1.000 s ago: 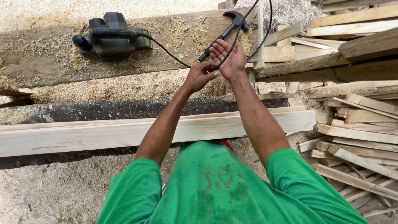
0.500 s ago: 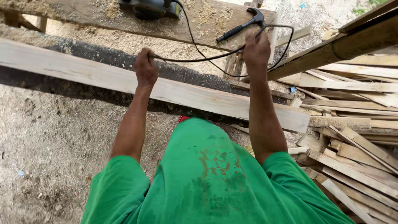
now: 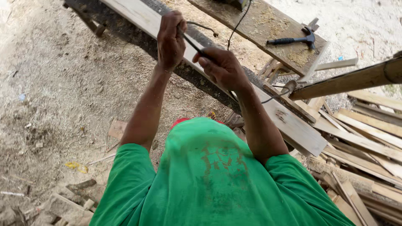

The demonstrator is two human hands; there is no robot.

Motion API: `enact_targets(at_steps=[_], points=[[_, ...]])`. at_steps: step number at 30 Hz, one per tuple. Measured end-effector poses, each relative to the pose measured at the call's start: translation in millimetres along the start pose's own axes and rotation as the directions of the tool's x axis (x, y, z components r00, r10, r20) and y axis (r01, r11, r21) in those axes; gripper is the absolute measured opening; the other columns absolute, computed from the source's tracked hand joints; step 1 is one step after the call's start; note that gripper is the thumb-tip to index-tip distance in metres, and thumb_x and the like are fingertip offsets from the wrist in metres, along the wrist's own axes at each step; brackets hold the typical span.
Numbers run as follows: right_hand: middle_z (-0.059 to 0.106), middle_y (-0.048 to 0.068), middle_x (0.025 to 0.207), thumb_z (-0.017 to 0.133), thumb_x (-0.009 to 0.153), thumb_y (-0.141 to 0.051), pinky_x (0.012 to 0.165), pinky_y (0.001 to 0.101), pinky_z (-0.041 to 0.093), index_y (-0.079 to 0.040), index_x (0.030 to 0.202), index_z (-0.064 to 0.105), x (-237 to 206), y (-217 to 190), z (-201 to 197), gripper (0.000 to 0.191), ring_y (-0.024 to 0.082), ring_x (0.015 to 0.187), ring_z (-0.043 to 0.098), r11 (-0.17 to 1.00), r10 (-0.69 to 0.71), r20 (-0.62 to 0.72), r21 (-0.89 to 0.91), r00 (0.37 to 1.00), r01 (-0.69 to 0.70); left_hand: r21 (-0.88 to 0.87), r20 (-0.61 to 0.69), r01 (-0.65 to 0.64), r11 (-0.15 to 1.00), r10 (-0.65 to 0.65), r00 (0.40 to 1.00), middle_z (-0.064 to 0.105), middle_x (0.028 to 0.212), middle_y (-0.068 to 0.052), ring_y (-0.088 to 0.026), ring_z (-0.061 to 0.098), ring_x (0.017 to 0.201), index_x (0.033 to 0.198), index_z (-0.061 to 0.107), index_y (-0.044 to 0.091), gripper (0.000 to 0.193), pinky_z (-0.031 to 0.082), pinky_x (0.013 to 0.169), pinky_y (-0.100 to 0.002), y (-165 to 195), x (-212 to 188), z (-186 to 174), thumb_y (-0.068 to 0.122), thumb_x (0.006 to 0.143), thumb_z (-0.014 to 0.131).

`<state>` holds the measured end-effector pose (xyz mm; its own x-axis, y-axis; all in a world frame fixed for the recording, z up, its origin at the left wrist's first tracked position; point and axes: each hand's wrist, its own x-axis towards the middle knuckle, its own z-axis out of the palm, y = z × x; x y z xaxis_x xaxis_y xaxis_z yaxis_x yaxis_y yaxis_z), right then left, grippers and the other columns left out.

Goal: The person carries a rough wooden plank across the workshop, feeds it into a wood planing machine, and retrieves the planed board. They inspect the board's ends by hand, carry it to a pile of finished planks, and place it with the stack.

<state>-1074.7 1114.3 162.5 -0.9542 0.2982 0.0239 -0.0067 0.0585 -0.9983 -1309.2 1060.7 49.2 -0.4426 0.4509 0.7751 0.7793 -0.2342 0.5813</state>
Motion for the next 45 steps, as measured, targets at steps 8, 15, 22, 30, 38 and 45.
enact_targets(at_steps=[8,15,22,30,38,45], points=[[0.078,0.004,0.093,0.071,0.097,-0.026,0.078,0.0307,0.059,-0.004,0.125,0.075,-4.9,78.9,125.4,0.036,0.011,0.085,0.07,0.969,0.24,0.838,-0.24,0.49,-0.064,0.124,-0.365,0.298,0.946,-0.236,0.901,0.053,0.118,-0.007,-0.02,0.06,0.1,0.105,0.064,0.005,0.011,0.058,0.074,-0.028,-19.9,-160.6,-287.9,0.011,0.113,0.058],[0.071,0.012,0.13,0.05,0.104,-0.052,0.102,0.0387,0.055,-0.002,0.143,0.059,26.0,142.7,304.1,0.064,0.021,0.114,0.068,0.931,0.166,0.775,0.081,0.61,-0.356,0.258,-0.305,0.454,0.853,-0.374,0.876,0.066,0.084,-0.002,-0.01,0.061,0.077,0.1,0.066,0.009,0.013,0.058,0.063,-0.03,80.9,-233.7,-414.9,-0.001,0.105,0.06],[0.073,0.017,0.112,0.04,0.103,-0.051,0.095,0.0416,0.058,0.005,0.127,0.062,76.1,109.2,468.4,0.065,0.026,0.103,0.072,0.574,0.334,0.822,0.211,0.461,-0.791,0.399,0.105,0.267,0.877,-0.333,0.937,0.064,0.109,-0.019,-0.041,0.063,0.101,0.104,0.066,0.002,0.036,0.054,0.079,-0.047,169.7,-251.6,-442.5,-0.006,0.071,0.057],[0.065,0.001,0.082,0.056,0.104,-0.017,0.08,0.0376,0.058,0.004,0.119,0.062,140.3,121.9,536.9,0.026,0.015,0.078,0.066,0.443,0.409,0.71,0.394,0.573,-0.805,0.442,0.141,0.493,0.75,-0.601,0.787,0.058,0.092,-0.019,-0.042,0.061,0.09,0.09,0.06,0.002,0.025,0.053,0.077,-0.048,181.2,-290.8,-481.1,-0.002,0.065,0.058],[0.059,0.003,0.081,0.061,0.105,-0.022,0.065,0.0324,0.052,0.007,0.116,0.061,302.5,116.6,530.6,0.03,0.012,0.066,0.055,0.546,0.484,0.503,0.465,0.716,-0.696,0.496,0.019,0.641,0.586,-0.745,0.667,0.061,0.087,-0.016,-0.041,0.064,0.085,0.082,0.059,0.002,0.014,0.052,0.072,-0.048,76.5,-284.0,-483.8,0.004,0.068,0.061],[0.059,0.005,0.085,0.064,0.107,-0.018,0.065,0.0321,0.052,0.002,0.127,0.06,468.1,36.4,460.5,0.028,0.013,0.07,0.057,0.758,0.086,0.391,0.572,0.916,-0.315,0.641,0.09,0.563,0.521,-0.779,0.62,0.067,0.085,-0.019,-0.04,0.066,0.088,0.072,0.064,0.007,0.006,0.054,0.083,-0.051,-69.5,-255.2,-465.2,0.012,0.07,0.061]])
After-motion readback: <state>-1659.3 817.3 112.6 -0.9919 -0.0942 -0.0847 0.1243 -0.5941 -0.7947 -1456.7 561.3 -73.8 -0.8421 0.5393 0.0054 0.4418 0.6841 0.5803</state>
